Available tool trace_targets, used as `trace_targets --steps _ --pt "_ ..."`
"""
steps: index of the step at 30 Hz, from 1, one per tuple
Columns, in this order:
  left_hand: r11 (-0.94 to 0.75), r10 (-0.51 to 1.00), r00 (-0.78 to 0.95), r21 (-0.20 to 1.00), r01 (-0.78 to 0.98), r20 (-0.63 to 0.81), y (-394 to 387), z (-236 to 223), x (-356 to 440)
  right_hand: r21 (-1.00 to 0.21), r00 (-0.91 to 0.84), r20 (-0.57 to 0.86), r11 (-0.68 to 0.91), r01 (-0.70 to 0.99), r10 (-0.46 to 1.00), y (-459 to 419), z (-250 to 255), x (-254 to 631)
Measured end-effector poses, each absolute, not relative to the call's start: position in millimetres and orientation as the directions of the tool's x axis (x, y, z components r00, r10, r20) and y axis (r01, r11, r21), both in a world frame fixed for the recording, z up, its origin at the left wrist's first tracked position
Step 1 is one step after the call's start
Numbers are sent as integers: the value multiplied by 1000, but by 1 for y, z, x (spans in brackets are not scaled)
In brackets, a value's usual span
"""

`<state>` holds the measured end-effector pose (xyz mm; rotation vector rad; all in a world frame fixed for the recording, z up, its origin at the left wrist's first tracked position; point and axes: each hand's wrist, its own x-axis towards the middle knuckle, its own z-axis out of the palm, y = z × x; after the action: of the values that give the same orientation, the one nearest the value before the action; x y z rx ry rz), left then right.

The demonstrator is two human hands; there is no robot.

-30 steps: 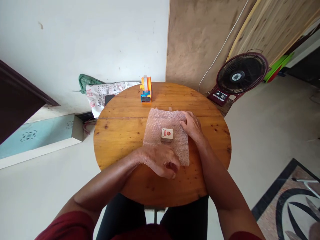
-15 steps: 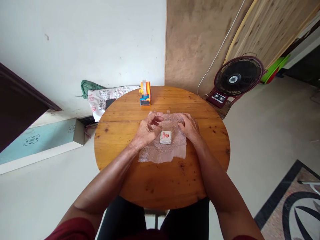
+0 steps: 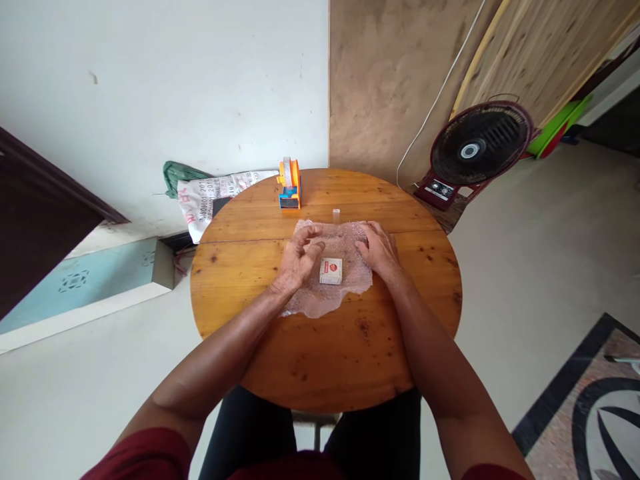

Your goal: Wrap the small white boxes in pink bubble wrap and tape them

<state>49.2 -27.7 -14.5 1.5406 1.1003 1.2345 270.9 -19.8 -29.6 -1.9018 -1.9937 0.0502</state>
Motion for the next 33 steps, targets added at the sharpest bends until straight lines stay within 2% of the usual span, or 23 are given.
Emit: trace_targets --steps 2,3,11,16,19,22,26,29,33 --pt "-353 932 161 911 213 324 -29 -13 46 -279 -3 235 70 958 972 -20 -29 270" --pt "-363 927 192 900 240 323 -29 -12 45 -277 -1 231 66 959 973 -20 -29 270" --pt "-180 895 445 928 327 17 -31 -15 47 -269 -10 254 81 960 967 -19 -32 274" --pt "-59 888 445 929 364 -118 -33 -2 45 -272 -1 230 65 960 973 -19 -32 274" --pt "-51 901 414 920 388 -125 -37 4 41 -282 -9 235 78 956 972 -20 -31 274" --pt "-95 907 419 946 309 -46 -42 1 37 -282 -2 232 69 957 973 -22 -29 273" --pt "-125 918 387 989 83 84 -50 -20 41 -274 7 216 54 960 976 -24 -26 273" --pt "-98 928 358 995 -26 101 -57 -37 46 -267 -17 211 74 961 977 -25 -25 274" --pt "-103 922 366 991 -85 127 -61 -49 48 -242 -29 221 83 967 975 -26 -25 273"
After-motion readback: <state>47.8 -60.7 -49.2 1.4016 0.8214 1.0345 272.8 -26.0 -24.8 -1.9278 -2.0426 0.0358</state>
